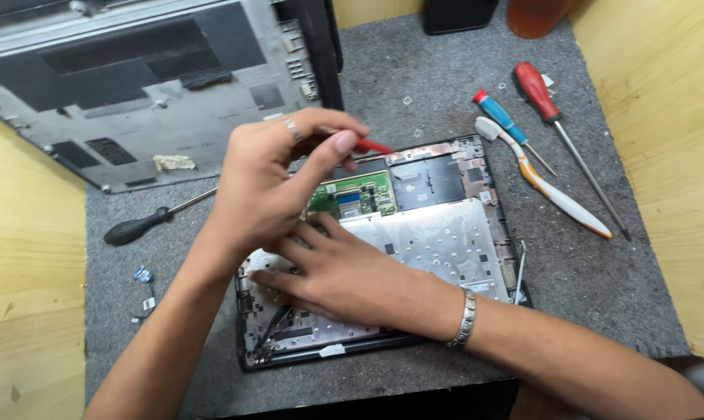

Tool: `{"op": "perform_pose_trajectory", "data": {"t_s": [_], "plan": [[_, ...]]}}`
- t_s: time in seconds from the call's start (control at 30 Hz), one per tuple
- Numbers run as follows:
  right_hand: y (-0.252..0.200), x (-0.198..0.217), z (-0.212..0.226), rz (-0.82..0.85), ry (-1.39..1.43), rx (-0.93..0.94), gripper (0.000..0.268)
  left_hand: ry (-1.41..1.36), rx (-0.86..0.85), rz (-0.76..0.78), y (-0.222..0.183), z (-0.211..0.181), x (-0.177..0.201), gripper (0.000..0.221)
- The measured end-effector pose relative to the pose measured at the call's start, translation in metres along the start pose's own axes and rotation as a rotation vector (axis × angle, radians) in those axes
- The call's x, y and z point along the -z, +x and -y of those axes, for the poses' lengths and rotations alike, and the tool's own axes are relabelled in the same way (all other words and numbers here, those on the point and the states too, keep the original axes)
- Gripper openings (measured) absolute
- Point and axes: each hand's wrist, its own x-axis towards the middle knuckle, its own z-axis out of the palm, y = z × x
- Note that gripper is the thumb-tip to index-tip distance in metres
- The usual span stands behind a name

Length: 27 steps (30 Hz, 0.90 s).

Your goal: Disassembling and cleaning the internal components of a laptop using a screwdriver and a toothbrush.

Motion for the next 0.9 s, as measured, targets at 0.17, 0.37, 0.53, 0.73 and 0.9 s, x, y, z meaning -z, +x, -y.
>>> {"op": "perform_pose_trajectory", "data": {"t_s": [0.17, 0.37, 0.53, 0.73, 0.9], "plan": [[0.010, 0.010, 0.002, 0.088, 0.061, 0.027, 0.033, -0.164, 0.375, -0.274, -0.110, -0.002, 0.050, 0.024], [0.021, 0.010, 0.005, 0.151, 0.053, 0.035, 0.032, -0.208, 0.721, -0.577, -0.200, 0.003, 0.038, 0.025], [0.023, 0.009, 0.009, 0.191, 0.000, 0.017, 0.036, -0.193, 0.717, -0.694, -0.201, 0.001, 0.024, 0.026], [0.027, 0.010, 0.009, 0.202, -0.009, 0.011, 0.036, -0.123, 0.789, -0.727, -0.194, 0.002, 0.024, 0.028], [0.025, 0.009, 0.008, 0.222, -0.027, 0.022, 0.038, -0.037, 0.772, -0.678, -0.197, 0.003, 0.024, 0.026]]}}
